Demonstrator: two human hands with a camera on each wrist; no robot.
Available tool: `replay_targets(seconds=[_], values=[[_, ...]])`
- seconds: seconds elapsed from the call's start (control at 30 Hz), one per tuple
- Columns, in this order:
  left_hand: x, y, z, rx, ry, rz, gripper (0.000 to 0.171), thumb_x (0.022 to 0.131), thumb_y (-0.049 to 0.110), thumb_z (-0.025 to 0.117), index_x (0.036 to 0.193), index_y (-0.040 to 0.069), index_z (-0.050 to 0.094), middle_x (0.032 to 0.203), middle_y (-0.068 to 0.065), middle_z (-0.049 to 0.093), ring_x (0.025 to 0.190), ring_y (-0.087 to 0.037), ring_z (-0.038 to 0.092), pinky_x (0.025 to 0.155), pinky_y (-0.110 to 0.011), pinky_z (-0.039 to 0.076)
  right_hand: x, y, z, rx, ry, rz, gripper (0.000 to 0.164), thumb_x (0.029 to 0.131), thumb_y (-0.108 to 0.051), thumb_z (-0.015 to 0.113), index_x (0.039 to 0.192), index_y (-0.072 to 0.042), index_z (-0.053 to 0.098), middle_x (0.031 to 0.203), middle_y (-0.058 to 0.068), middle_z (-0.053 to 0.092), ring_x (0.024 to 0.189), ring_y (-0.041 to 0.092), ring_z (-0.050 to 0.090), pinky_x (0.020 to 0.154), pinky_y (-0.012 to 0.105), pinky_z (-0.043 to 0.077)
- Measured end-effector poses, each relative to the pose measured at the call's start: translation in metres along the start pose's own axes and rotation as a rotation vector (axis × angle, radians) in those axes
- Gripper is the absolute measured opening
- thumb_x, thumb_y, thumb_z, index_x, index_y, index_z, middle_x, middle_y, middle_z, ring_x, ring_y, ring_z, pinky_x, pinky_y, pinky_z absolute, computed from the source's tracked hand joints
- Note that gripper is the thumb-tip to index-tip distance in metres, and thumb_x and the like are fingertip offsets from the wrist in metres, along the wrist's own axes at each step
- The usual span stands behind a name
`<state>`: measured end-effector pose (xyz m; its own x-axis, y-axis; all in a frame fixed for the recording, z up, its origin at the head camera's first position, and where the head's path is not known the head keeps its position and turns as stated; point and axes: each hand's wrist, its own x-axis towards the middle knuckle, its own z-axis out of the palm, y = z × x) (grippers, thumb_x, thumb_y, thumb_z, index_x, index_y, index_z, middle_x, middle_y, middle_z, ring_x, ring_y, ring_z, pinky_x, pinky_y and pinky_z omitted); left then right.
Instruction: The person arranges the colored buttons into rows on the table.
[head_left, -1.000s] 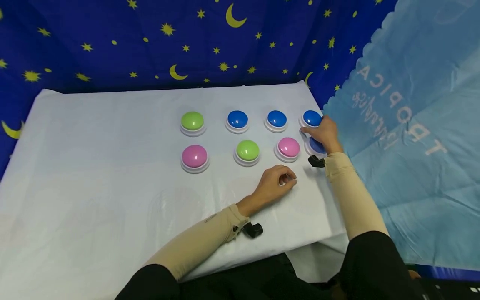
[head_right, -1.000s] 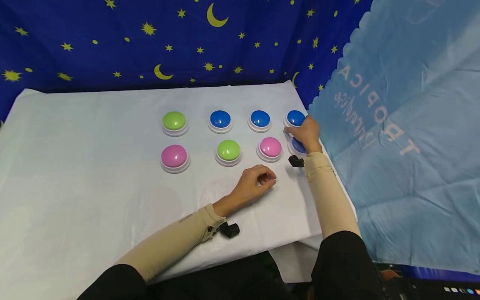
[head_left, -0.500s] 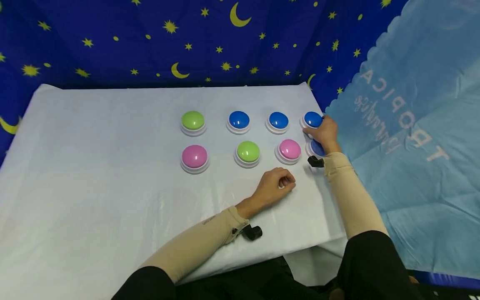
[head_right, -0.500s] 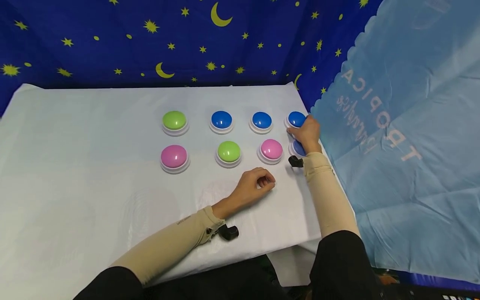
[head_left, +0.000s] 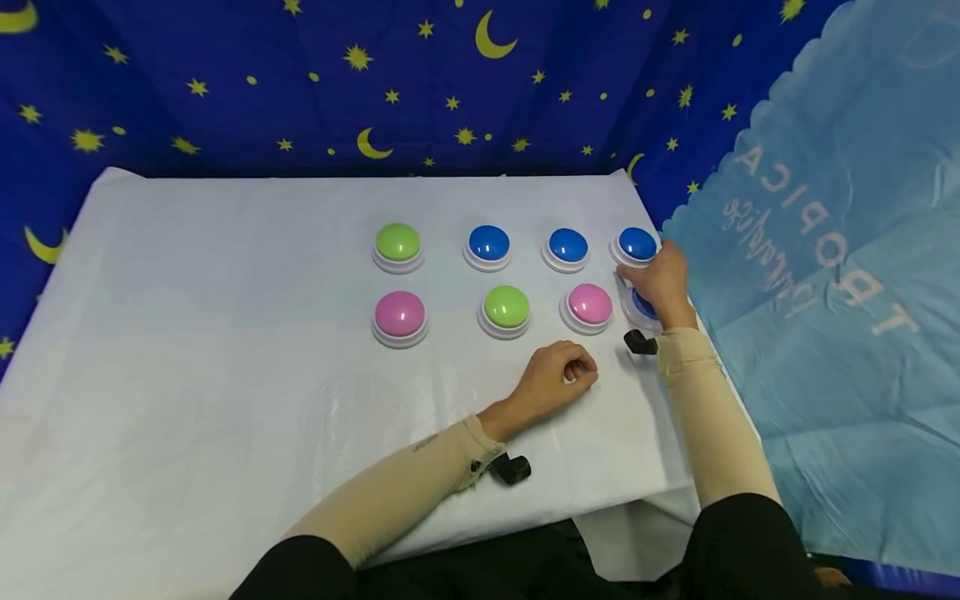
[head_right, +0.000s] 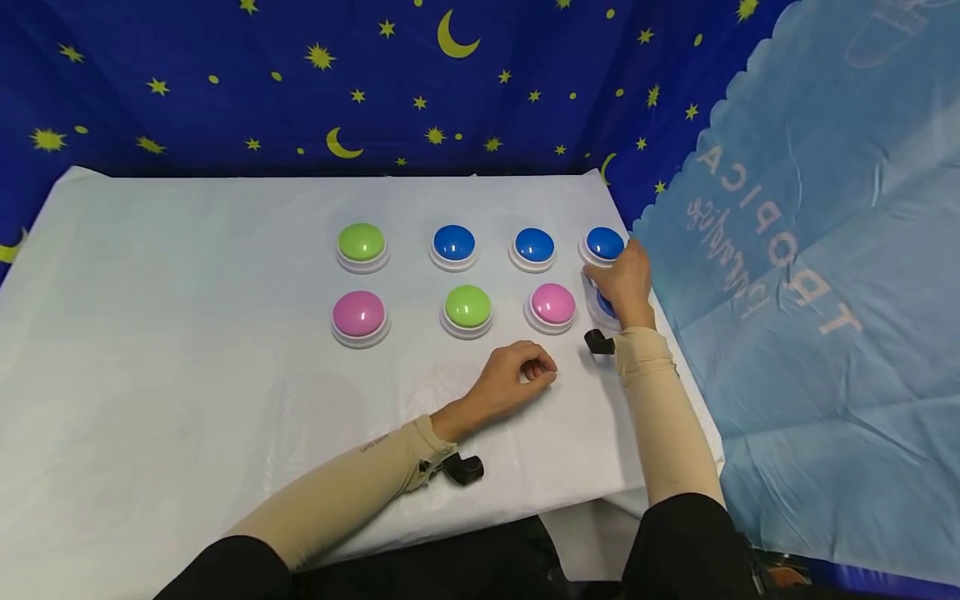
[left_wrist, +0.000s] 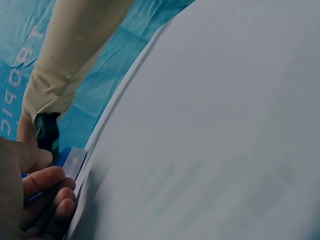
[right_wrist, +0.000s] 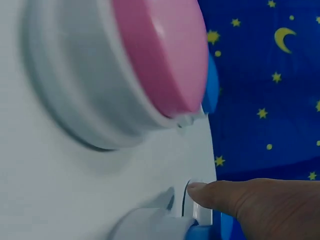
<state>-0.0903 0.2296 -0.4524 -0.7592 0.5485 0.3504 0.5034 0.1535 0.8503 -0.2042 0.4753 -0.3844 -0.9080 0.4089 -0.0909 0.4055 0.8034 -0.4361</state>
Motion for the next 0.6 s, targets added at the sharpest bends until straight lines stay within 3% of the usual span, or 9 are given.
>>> replay_targets(seconds=[0.17,0.33,0.47,0.6], values=[[-0.006,0.000,-0.003,0.003,0.003,-0.017,0.005,0.095,0.011,0.075,0.096,0.007,0.077,0.089,-0.005,0.071,0.081,-0.015,0.066,0.075,-0.017,0.051,-0.028,0.014,0.004,0.053,0.048,-0.001,0.100,0.094,-0.043,0.076,0.163,0.005,0.022,0.159,0.033,0.040,0.147,0.049,0.040,0.121,0.061,0.035],[-0.012,-0.002,-0.009,0.001,0.020,-0.020,0.006,0.095,0.011,0.073,0.095,0.006,0.077,0.087,-0.004,0.070,0.079,-0.014,0.065,0.075,-0.020,0.053,-0.053,0.032,0.013,0.131,0.108,-0.054,0.103,0.090,-0.047,0.079,0.163,0.002,0.026,0.157,0.031,0.044,0.144,0.048,0.044,0.119,0.065,0.037],[-0.015,-0.002,-0.011,-0.013,0.032,-0.030,0.004,0.094,0.008,0.074,0.095,0.006,0.077,0.086,-0.004,0.069,0.079,-0.015,0.065,0.074,-0.022,0.054,-0.062,0.040,0.020,0.158,0.123,-0.088,0.103,0.089,-0.044,0.081,0.163,0.000,0.025,0.160,0.029,0.041,0.146,0.048,0.042,0.120,0.065,0.035],[-0.017,0.000,-0.010,-0.029,0.025,-0.036,0.004,0.094,0.007,0.074,0.096,0.006,0.077,0.087,-0.005,0.070,0.078,-0.017,0.066,0.074,-0.023,0.055,-0.066,0.050,0.026,0.197,0.127,-0.052,0.098,0.090,-0.042,0.079,0.164,-0.004,0.026,0.164,0.026,0.035,0.151,0.046,0.035,0.124,0.064,0.030]])
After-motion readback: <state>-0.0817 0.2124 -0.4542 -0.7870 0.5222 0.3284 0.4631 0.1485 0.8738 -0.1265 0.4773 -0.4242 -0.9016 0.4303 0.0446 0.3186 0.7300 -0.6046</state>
